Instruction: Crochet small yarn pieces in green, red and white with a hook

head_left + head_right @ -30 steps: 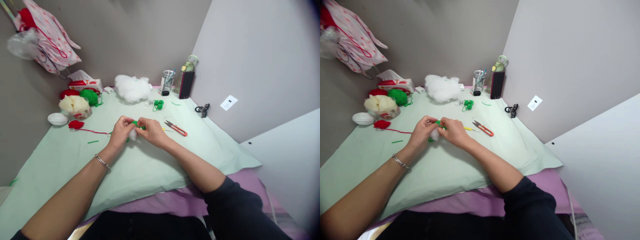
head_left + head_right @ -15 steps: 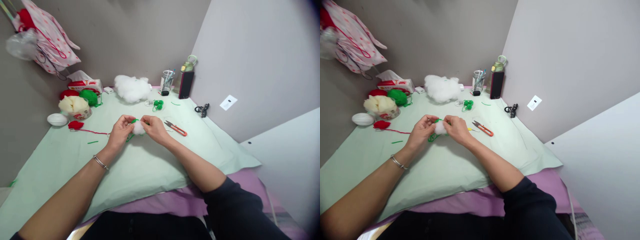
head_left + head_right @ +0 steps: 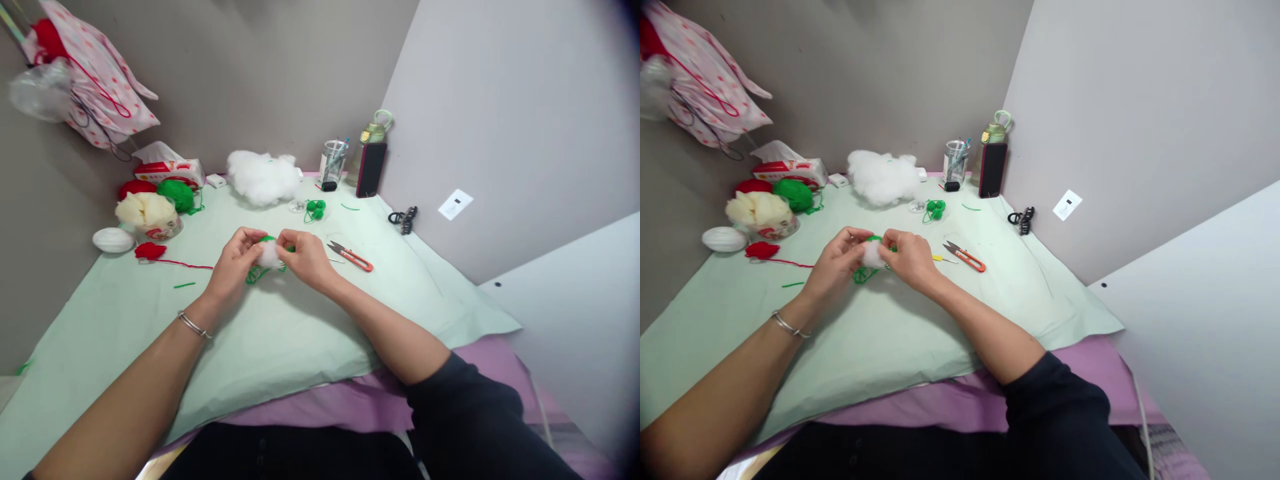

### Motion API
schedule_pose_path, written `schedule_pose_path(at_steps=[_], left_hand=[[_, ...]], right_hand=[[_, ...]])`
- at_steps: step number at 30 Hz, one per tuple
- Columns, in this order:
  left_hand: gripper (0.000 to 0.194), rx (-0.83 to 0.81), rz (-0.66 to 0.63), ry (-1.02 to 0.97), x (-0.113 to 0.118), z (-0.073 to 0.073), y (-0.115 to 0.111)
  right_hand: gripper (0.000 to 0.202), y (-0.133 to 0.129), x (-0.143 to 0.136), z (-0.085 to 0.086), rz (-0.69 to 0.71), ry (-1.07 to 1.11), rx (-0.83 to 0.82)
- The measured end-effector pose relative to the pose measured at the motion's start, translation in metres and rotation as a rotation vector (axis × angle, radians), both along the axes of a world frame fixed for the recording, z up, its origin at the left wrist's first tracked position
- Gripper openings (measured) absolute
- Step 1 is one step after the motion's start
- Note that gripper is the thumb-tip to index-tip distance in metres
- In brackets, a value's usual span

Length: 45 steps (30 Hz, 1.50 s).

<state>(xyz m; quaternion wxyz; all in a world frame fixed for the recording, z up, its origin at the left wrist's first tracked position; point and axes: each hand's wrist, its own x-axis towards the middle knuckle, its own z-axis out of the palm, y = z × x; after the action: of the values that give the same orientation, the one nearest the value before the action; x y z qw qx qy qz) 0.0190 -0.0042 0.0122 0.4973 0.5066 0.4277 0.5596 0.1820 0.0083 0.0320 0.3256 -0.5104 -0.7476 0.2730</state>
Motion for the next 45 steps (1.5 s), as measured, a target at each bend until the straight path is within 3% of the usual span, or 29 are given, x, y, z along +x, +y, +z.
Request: schedule_pose_path(at_steps=[6, 16, 23, 29, 39, 45], left_hand=[[0.026, -0.015, -0.005, 0.004, 0.001, -0.004, -0.001], [0.029, 0.038, 0.174, 0.043, 0.007, -0.017, 0.009], [0.026, 0.03, 0.057, 0.011, 0.007, -0.01, -0.002], [0.034, 0.037, -0.022, -0.008, 0.004, -0.006, -0.002], [0.024, 0.117, 0.163, 0.07, 0.002, -0.014, 0.008], [0.026, 0.105, 0.104, 0.022, 0.006, -0.01, 0.002]], right_hand=[[0.014, 0.0, 0.002, 0.001, -0.012, -0.046, -0.002], [0.014, -0.018, -0.01, 0.002, 0.057, -0.043, -0.001], [0.016, -0.005, -0.005, -0.005, 0.03, 0.019, -0.089], [0.017, 0.0, 0.001, -0.003, -0.003, 0.03, -0.065], [0.014, -0.015, -0.011, -0.004, 0.093, 0.059, -0.027], [0.027, 0.0, -0.008, -0.013, 0.076, 0.151, -0.103]])
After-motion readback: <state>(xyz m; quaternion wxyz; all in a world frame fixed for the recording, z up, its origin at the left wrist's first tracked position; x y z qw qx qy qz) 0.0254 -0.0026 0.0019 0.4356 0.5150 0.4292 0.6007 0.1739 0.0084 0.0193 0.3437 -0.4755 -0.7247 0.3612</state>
